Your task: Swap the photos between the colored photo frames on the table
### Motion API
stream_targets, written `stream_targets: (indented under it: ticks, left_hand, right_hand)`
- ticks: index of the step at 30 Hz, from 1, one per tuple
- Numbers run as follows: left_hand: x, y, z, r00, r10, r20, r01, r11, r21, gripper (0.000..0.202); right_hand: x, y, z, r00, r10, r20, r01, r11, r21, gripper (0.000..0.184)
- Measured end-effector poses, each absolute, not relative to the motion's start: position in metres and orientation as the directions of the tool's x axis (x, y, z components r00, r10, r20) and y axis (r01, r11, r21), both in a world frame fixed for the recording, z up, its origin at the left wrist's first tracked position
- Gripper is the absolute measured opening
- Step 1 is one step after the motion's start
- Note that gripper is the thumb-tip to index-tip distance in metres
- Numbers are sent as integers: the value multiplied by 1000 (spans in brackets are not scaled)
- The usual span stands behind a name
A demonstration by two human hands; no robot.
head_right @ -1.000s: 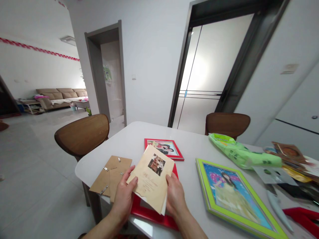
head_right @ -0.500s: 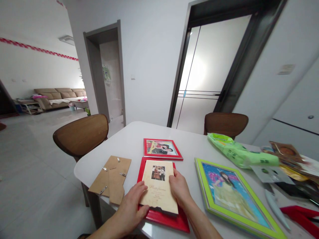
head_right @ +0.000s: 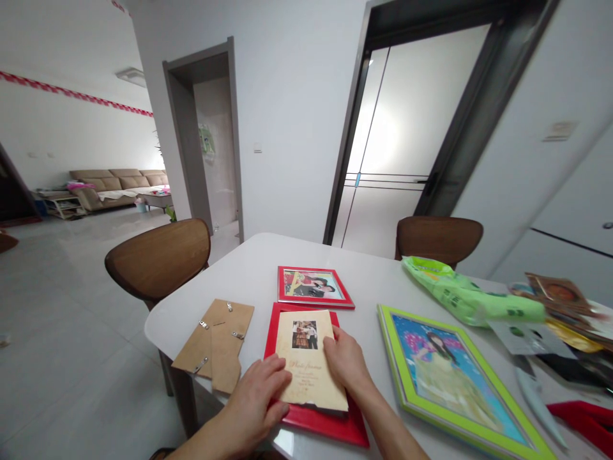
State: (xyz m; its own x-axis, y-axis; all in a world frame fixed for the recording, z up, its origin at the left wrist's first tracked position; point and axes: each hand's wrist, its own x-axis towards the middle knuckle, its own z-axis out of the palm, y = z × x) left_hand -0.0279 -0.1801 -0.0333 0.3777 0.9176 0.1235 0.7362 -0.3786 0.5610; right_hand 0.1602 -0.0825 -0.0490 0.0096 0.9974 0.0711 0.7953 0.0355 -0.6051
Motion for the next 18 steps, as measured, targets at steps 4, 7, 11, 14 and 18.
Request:
stream_targets:
  ticks: [4,7,11,14,18]
  left_hand:
    - [-28,-181,-32,423,899,114,762,-421,492,27]
    - [-25,-181,-33,424,899,113,776,-424,466,27]
    - [-23,-184,-33,425,900,103,774,-419,475,33]
    - [-43,-191,-30,440,894,90,758,-423,496,47]
    - [-108,-193,-34,315,939,139,826,-343,448,68]
  right_hand:
    - [159,-85,-44,20,997,81,886,20,-462,30]
    - [157,-91,-44,14,995,100,952,17,-305,32]
    - [156,-95,-45,-7,993,114,988,25,-150,36]
    - [153,-97,-42,-10,985,173,984,40,-172,40]
    - [125,-111,-31,-195,934,298,915,283,-288,38]
